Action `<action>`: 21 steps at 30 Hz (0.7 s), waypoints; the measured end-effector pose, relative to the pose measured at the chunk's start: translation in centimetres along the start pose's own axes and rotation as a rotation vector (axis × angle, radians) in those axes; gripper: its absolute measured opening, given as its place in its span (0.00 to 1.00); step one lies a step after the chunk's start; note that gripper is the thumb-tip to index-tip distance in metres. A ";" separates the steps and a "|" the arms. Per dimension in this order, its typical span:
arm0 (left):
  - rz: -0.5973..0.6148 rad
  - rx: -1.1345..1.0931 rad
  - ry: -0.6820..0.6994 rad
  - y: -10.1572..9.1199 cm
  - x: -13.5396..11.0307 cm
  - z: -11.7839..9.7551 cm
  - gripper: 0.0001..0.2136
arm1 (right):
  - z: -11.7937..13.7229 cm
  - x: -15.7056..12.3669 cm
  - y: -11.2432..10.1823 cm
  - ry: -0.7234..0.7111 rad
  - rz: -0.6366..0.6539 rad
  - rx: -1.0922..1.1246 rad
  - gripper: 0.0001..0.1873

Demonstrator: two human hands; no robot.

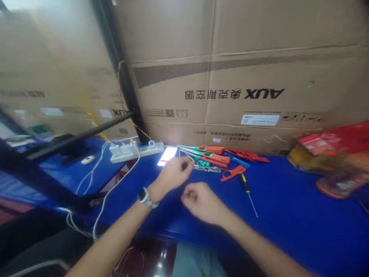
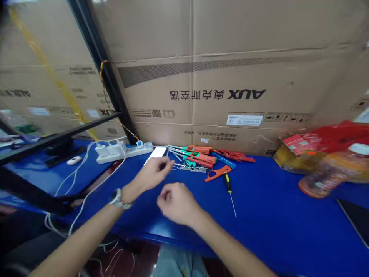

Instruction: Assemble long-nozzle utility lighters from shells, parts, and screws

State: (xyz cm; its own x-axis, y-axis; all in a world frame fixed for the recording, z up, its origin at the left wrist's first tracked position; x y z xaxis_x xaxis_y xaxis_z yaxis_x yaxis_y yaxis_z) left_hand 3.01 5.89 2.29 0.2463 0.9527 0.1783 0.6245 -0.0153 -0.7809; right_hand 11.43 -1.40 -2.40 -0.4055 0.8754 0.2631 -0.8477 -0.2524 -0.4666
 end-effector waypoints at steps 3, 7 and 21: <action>0.038 -0.011 -0.011 3.7 1.2 -0.3 0.18 | -2.8 0.8 -3.4 0.002 -0.136 0.009 0.08; 0.016 -0.043 0.002 6.2 2.1 -0.5 0.19 | -5.9 0.8 -7.0 0.017 -0.284 -0.055 0.08; 0.100 -0.019 0.142 8.2 1.0 1.2 0.18 | -9.1 0.5 -9.2 -0.042 -0.440 -0.098 0.13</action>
State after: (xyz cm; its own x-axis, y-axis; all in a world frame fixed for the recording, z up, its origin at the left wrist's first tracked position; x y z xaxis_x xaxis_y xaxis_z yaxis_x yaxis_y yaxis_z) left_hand 7.54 7.06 -4.66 0.4094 0.8936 0.1841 0.6051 -0.1149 -0.7879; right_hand 22.13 5.10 -5.63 -0.0286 0.8727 0.4875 -0.9069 0.1824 -0.3799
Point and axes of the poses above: each hand's wrist, its own x-axis towards the middle knuckle, its own y-axis out of the palm, z = x × y, the point moved 7 cm from there along x, towards the middle knuckle, and after that the axes turned 15 degrees about -y, right-handed, at the moved point
